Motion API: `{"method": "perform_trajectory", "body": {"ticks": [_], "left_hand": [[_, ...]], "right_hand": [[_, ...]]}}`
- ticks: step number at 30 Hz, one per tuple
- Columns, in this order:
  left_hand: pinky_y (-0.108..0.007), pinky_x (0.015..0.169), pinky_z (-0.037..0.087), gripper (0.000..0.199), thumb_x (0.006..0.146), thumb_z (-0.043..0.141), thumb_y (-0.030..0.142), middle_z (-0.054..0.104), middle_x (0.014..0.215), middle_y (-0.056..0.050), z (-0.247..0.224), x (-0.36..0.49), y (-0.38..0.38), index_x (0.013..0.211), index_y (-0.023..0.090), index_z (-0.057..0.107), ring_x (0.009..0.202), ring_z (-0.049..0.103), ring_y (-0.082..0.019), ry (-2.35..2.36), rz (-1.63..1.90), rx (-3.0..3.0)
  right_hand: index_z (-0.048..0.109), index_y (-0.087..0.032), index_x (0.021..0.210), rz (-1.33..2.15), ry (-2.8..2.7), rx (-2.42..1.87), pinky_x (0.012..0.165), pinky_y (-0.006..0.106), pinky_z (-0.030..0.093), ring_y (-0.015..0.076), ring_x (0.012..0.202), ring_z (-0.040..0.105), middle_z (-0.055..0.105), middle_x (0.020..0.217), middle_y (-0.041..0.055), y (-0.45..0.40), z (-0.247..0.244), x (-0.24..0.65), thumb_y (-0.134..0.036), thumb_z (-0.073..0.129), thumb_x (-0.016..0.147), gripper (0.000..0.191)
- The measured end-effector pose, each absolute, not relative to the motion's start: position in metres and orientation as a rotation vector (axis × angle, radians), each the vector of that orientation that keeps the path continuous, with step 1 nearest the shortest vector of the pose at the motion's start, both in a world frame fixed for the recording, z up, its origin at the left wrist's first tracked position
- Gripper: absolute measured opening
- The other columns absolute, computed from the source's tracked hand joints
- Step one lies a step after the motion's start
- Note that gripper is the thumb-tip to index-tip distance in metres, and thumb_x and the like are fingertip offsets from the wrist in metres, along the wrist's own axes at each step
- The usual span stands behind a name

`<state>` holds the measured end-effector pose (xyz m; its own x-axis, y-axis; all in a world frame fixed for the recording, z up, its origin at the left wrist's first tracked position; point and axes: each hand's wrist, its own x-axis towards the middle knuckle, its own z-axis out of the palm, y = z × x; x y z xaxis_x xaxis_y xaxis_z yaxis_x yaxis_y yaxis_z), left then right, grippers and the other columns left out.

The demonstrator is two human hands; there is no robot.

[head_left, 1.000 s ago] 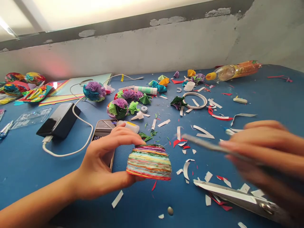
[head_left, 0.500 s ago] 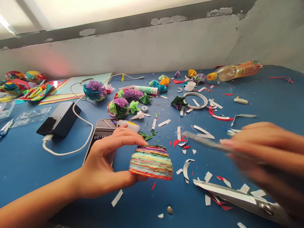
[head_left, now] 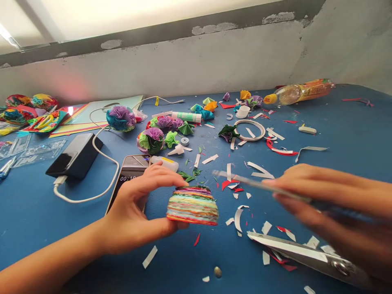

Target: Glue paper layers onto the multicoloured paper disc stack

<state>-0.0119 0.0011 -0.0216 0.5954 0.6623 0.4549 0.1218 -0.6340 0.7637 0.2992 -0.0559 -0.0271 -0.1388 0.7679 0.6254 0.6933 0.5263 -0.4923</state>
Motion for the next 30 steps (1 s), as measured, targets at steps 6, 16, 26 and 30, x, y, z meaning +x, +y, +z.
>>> {"method": "perform_trajectory", "body": {"ticks": [6, 16, 26, 30], "left_hand": [[-0.039, 0.127, 0.018, 0.043, 0.08, 0.074, 0.009, 0.078, 0.108, 0.001, -0.028, -0.013, -0.002, 0.118, 0.027, 0.064, 0.101, 0.07, -0.019, 0.819, 0.89, 2.741], [-0.044, 0.131, -0.001, 0.044, 0.085, 0.07, 0.013, 0.08, 0.108, 0.0, -0.018, -0.016, 0.002, 0.126, 0.026, 0.062, 0.104, 0.072, -0.02, 0.672, 0.577, 2.925], [-0.031, 0.088, 0.064, 0.018, 0.098, 0.067, 0.026, 0.083, 0.089, 0.0, -0.005, -0.019, 0.006, 0.108, 0.03, 0.081, 0.088, 0.078, -0.02, 0.805, 0.796, 1.95], [-0.032, 0.076, 0.068, 0.014, 0.095, 0.072, 0.029, 0.083, 0.082, -0.003, 0.001, -0.014, 0.009, 0.099, 0.028, 0.085, 0.08, 0.079, -0.022, 0.81, 0.801, 1.716]], "right_hand": [[0.082, -0.028, 0.071, 0.883, -1.412, -1.507, 0.034, 0.025, 0.042, 0.0171, 0.04, 0.053, 0.066, 0.056, 0.0049, -0.048, -0.025, 0.297, -0.067, 0.084, 0.066, 0.039], [0.082, -0.022, 0.077, 1.119, -1.205, -1.569, 0.042, 0.026, 0.042, 0.0185, 0.049, 0.053, 0.061, 0.053, 0.0072, -0.043, -0.033, 0.298, -0.078, 0.087, 0.052, 0.061], [0.081, -0.025, 0.071, 1.124, -1.118, -1.584, 0.039, 0.025, 0.042, 0.0162, 0.047, 0.05, 0.057, 0.051, 0.0063, -0.041, -0.037, 0.301, -0.074, 0.09, 0.047, 0.056], [0.081, -0.025, 0.068, 1.092, -1.117, -1.608, 0.039, 0.026, 0.043, 0.0165, 0.046, 0.05, 0.058, 0.053, 0.0072, -0.04, -0.038, 0.3, -0.072, 0.091, 0.046, 0.053]]}}
